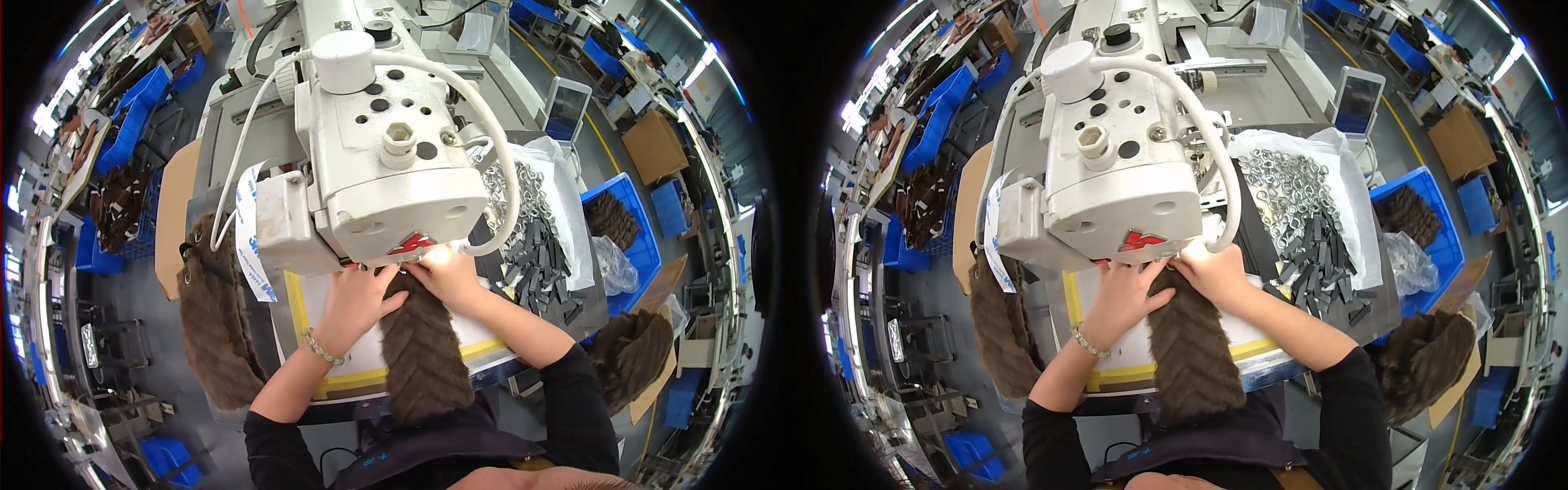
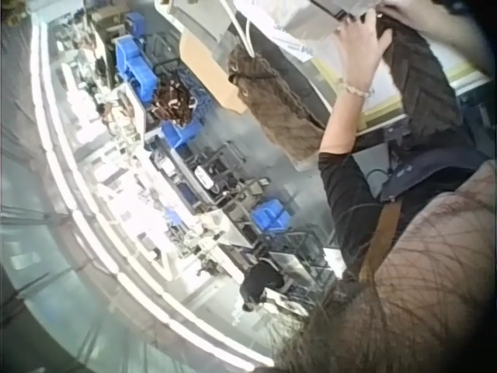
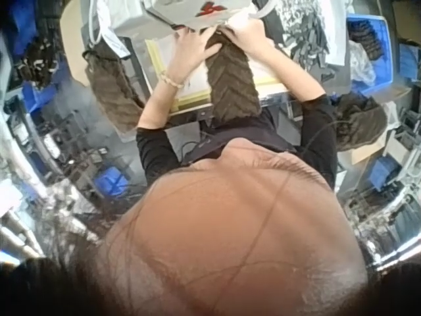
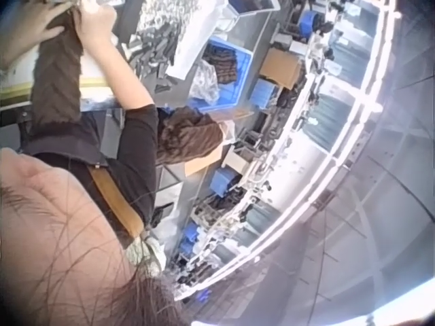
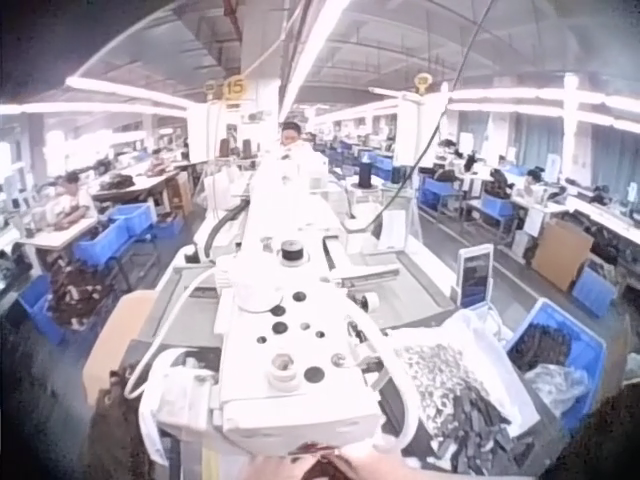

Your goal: Sewing pieces of fur onto fabric straps using an industrial sewing machine.

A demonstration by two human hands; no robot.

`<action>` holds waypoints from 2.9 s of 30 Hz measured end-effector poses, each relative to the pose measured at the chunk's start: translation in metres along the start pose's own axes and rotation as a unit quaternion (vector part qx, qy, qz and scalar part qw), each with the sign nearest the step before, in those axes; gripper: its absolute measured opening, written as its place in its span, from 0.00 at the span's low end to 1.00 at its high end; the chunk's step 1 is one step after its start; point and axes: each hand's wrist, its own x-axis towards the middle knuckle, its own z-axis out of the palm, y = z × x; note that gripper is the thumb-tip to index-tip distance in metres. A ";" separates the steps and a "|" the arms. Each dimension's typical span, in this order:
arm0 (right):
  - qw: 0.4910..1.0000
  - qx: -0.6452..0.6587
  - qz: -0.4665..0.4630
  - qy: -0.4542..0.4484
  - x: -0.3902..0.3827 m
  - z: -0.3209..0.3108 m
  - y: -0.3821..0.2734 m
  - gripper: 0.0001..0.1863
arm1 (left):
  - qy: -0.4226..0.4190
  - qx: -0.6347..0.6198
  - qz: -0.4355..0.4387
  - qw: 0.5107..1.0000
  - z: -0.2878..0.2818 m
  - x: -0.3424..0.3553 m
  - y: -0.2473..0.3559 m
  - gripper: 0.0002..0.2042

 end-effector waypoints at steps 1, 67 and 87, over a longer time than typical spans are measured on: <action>1.000 0.000 0.001 0.003 -0.002 -0.002 -0.002 0.07 | 0.000 0.001 -0.009 1.000 0.000 0.001 0.000 0.26; 0.971 -0.126 -0.096 -0.178 -0.017 -0.024 -0.029 0.31 | -0.054 0.005 -0.013 0.998 -0.022 -0.007 0.002 0.33; 0.973 -0.127 -0.104 -0.161 -0.016 -0.017 -0.025 0.27 | -0.019 0.040 0.010 0.999 -0.007 -0.009 -0.001 0.37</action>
